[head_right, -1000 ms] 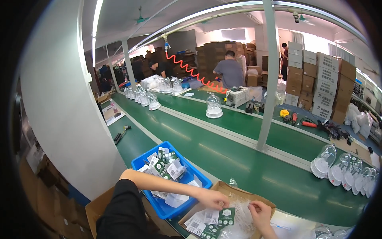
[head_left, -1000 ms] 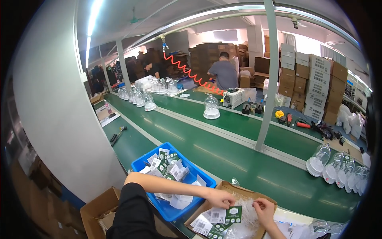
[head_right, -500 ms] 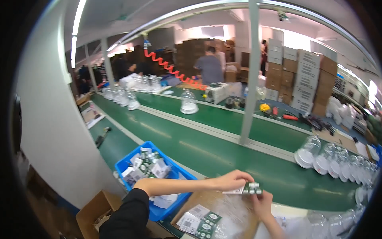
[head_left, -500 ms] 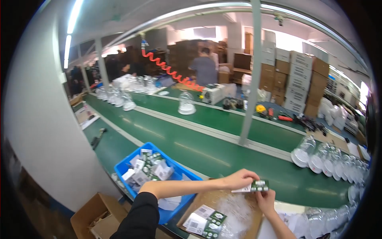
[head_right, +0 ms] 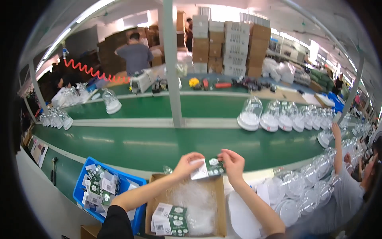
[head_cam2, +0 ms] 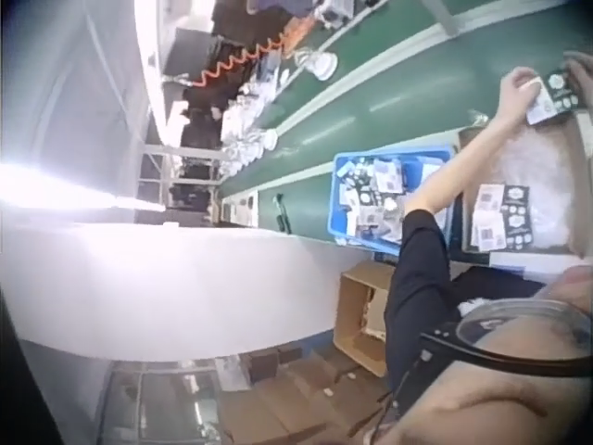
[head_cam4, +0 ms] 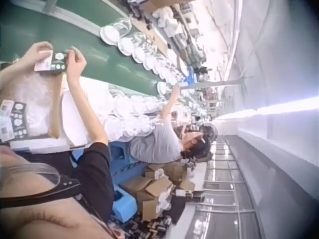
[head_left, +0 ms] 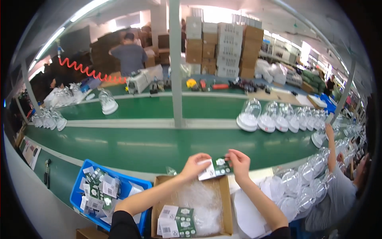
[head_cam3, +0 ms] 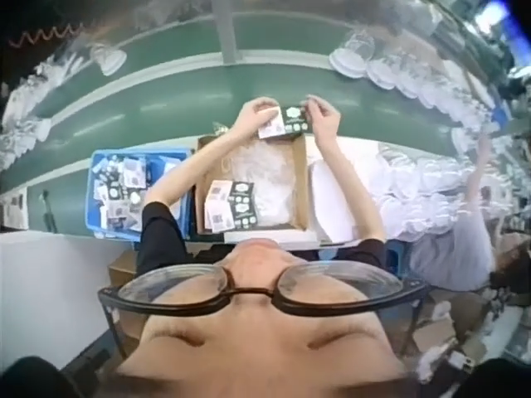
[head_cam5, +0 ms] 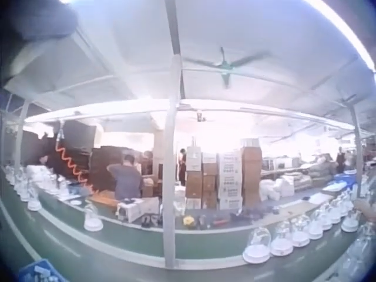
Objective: Assembling small green lighting components by attaching strings or tags to them on an assembly line.
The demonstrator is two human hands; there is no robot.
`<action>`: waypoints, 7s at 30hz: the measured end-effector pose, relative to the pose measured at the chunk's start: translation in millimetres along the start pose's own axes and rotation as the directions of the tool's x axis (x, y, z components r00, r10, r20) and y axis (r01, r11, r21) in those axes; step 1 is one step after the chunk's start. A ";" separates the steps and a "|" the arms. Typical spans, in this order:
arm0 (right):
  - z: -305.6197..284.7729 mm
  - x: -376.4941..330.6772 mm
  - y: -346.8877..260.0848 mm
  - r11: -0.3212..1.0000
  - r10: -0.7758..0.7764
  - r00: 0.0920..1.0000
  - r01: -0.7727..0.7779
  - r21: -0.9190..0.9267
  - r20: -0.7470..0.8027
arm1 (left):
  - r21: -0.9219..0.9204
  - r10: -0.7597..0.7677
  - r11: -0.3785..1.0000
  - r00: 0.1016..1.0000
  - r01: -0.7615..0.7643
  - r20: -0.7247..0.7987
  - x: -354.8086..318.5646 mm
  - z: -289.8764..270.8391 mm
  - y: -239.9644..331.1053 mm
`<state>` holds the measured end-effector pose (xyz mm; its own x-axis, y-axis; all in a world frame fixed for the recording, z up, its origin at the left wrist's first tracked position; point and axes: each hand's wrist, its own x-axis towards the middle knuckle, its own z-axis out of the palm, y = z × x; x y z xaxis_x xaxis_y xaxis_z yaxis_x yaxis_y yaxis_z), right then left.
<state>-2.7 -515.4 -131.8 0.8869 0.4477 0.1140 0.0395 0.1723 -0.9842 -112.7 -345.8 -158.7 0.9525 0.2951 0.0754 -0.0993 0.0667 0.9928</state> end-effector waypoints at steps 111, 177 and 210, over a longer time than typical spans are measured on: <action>-4.2 -15.2 28.2 0.988 -0.008 0.940 -0.045 0.145 0.341 | 0.500 -0.021 0.856 0.959 -0.129 0.283 -11.3 12.3 28.1; -12.7 -8.8 28.8 0.797 0.355 0.676 -0.580 0.169 0.646 | 0.466 0.427 0.789 0.903 -0.401 0.054 -11.1 14.7 25.1; -10.0 -8.0 37.9 0.755 0.412 0.691 -0.624 0.202 0.594 | 0.464 0.389 0.801 0.918 -0.378 0.077 -10.2 17.8 21.8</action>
<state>-3.6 -521.2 -171.3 0.3558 0.9015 -0.2463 -0.6160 0.0280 -0.7872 -119.5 -364.3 -136.1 0.8579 0.2235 0.4626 -0.3064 -0.5003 0.8098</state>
